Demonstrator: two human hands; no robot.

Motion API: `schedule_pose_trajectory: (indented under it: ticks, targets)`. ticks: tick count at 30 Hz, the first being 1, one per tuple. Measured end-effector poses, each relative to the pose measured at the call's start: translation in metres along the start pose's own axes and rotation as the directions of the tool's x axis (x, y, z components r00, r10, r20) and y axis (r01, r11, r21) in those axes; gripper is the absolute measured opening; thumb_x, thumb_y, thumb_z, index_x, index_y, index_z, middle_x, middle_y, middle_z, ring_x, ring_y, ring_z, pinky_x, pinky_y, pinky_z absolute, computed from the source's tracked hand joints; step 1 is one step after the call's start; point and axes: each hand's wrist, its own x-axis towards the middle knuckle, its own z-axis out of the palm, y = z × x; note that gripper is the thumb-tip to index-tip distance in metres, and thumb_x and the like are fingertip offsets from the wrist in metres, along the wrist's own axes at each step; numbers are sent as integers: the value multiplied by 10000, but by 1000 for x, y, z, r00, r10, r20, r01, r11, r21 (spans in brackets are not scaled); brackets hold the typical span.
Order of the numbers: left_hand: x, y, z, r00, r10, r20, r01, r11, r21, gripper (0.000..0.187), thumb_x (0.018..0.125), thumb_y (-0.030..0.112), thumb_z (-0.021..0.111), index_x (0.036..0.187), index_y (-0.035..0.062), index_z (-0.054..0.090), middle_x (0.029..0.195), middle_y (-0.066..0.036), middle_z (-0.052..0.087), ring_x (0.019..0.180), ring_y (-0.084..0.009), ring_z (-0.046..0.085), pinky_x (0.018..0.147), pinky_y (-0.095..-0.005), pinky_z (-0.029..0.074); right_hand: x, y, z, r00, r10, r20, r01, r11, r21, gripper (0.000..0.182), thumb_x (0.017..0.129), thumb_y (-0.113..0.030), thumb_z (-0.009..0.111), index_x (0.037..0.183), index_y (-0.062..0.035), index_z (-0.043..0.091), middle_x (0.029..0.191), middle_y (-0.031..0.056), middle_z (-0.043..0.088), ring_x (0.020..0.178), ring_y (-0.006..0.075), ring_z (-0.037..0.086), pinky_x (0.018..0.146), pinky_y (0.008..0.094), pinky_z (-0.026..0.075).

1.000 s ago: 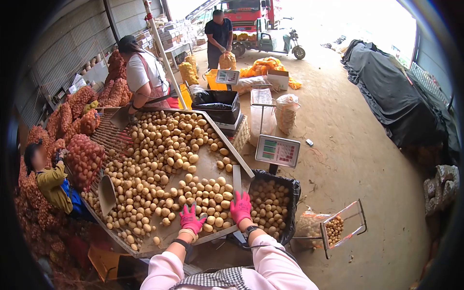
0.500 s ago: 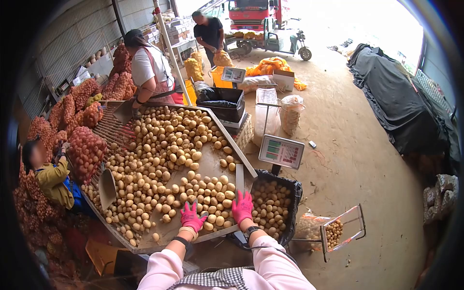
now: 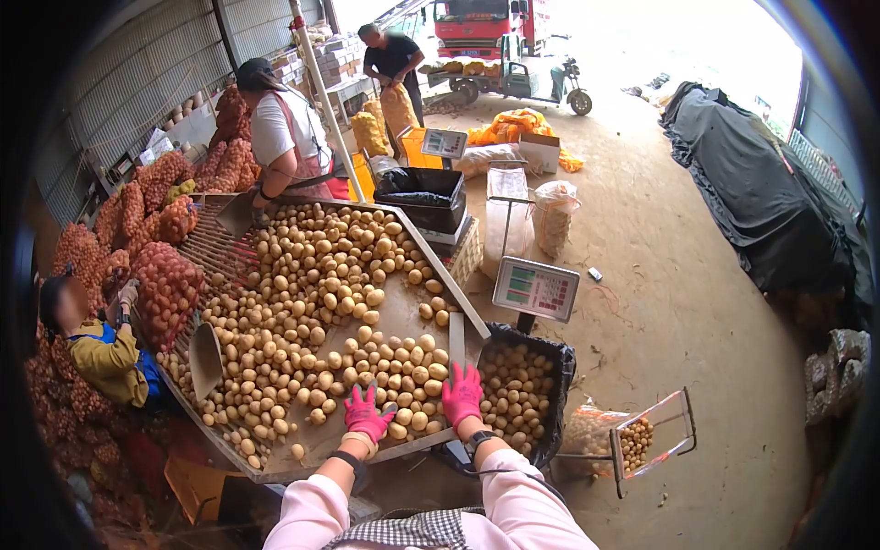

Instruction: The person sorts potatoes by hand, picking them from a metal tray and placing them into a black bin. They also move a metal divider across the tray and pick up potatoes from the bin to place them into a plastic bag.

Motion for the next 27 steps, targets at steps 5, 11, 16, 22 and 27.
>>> schedule_pose_trajectory:
  ticks: [5, 11, 16, 22, 27]
  targets:
    - [3, -4, 6, 1000, 9, -12, -9, 1000, 9, 877, 772, 635, 681, 1507, 290, 350, 1567, -162, 267, 1348, -460, 359, 1062, -534, 396, 0, -1, 0, 999, -18, -28, 18, 1000, -8, 548, 864, -263, 635, 1373, -130, 482, 1383, 217, 419, 1296, 420, 389, 1022, 522, 392]
    - [5, -6, 13, 999, 31, -40, -30, 999, 19, 880, 771, 641, 676, 1506, 281, 352, 1568, -165, 268, 1347, -470, 361, 1069, -532, 390, 0, 7, 7, 999, -25, -39, 24, 1000, -17, 562, 859, -271, 642, 1379, -130, 481, 1393, 223, 417, 1307, 423, 384, 1027, 525, 390]
    - [3, -3, 5, 1000, -21, -15, 22, 1000, 20, 885, 769, 642, 679, 1506, 276, 353, 1567, -163, 268, 1338, -454, 371, 1062, -526, 399, 1, 4, 5, 1000, 5, 2, -5, 1000, 5, 572, 865, -271, 640, 1392, -132, 466, 1434, 238, 396, 1346, 427, 350, 1057, 528, 363]
    - [1, -3, 4, 1000, 4, -25, -3, 999, 32, 874, 776, 634, 681, 1510, 295, 348, 1564, -145, 279, 1323, -410, 390, 1056, -503, 411, 1, 8, 9, 999, 11, 38, -12, 999, 37, 573, 873, -271, 635, 1400, -131, 459, 1468, 248, 367, 1383, 424, 312, 1082, 537, 333]
    - [1, -1, 1, 1000, -20, 0, 20, 999, 29, 867, 776, 652, 664, 1512, 345, 323, 1575, -135, 267, 1322, -401, 382, 1049, -520, 414, 1, 12, 13, 1000, 3, 23, -4, 999, 39, 590, 872, -265, 639, 1414, -130, 450, 1479, 253, 353, 1395, 428, 297, 1095, 536, 322]
